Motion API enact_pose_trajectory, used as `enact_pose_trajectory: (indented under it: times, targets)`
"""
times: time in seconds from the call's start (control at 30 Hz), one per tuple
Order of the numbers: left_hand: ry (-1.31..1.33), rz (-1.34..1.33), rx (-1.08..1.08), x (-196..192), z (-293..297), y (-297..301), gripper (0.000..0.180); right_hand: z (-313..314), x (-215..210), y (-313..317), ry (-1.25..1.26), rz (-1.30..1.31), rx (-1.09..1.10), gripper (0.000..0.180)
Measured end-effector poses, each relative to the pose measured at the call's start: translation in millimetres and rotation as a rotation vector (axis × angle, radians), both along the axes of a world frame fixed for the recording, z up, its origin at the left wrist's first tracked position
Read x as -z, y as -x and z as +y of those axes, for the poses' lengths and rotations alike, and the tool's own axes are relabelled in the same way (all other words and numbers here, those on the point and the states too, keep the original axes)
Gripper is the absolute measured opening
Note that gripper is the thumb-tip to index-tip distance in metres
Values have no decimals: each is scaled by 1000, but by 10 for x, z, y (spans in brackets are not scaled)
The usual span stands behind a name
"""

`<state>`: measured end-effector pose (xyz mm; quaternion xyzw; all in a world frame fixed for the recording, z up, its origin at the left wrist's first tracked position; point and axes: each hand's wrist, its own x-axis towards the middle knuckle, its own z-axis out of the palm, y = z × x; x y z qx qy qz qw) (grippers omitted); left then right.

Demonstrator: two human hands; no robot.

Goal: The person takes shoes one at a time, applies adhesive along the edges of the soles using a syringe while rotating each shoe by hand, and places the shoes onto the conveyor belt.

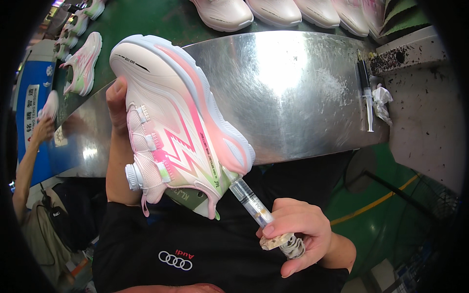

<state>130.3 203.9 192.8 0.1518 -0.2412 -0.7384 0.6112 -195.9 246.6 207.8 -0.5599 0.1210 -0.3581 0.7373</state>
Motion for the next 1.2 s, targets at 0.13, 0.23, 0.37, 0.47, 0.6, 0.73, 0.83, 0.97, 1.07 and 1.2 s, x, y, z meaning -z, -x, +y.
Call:
enact_pose_trajectory:
  times: [0.13, 0.23, 0.37, 0.47, 0.6, 0.73, 0.83, 0.97, 1.07, 1.2]
  targets:
    - [-22, 134, 63, -19, -17, 61, 52, 21, 34, 55, 9, -6, 4, 57]
    - [-72, 138, 47, 14, -38, 78, 52, 20, 81, 105, 33, 3, -1, 56]
    - [-139, -6, -51, 79, -28, 2, 51, 43, 142, 136, 47, -5, 15, 57]
    - [-208, -45, -103, 59, -29, 40, 51, 59, 167, 154, 52, 5, 25, 57]
    - [-229, -71, -87, 69, -56, -5, 51, 82, 219, 165, 28, 5, 53, 56]
    - [-310, -155, -138, 98, -55, -54, 49, 104, 300, 185, 11, 7, 83, 56]
    - [-365, -180, -121, 92, -2, -121, 50, 117, 348, 182, 13, 9, 98, 56]
    - [-455, -336, -197, 102, 197, -355, 51, 95, 386, 141, -33, 17, 101, 52]
    - [-499, -557, -170, 102, 355, -517, 56, 38, 397, 102, 69, 67, 102, 51]
    - [-471, -723, -131, 57, 571, -593, 56, -29, 374, -13, 165, 99, 141, 47]
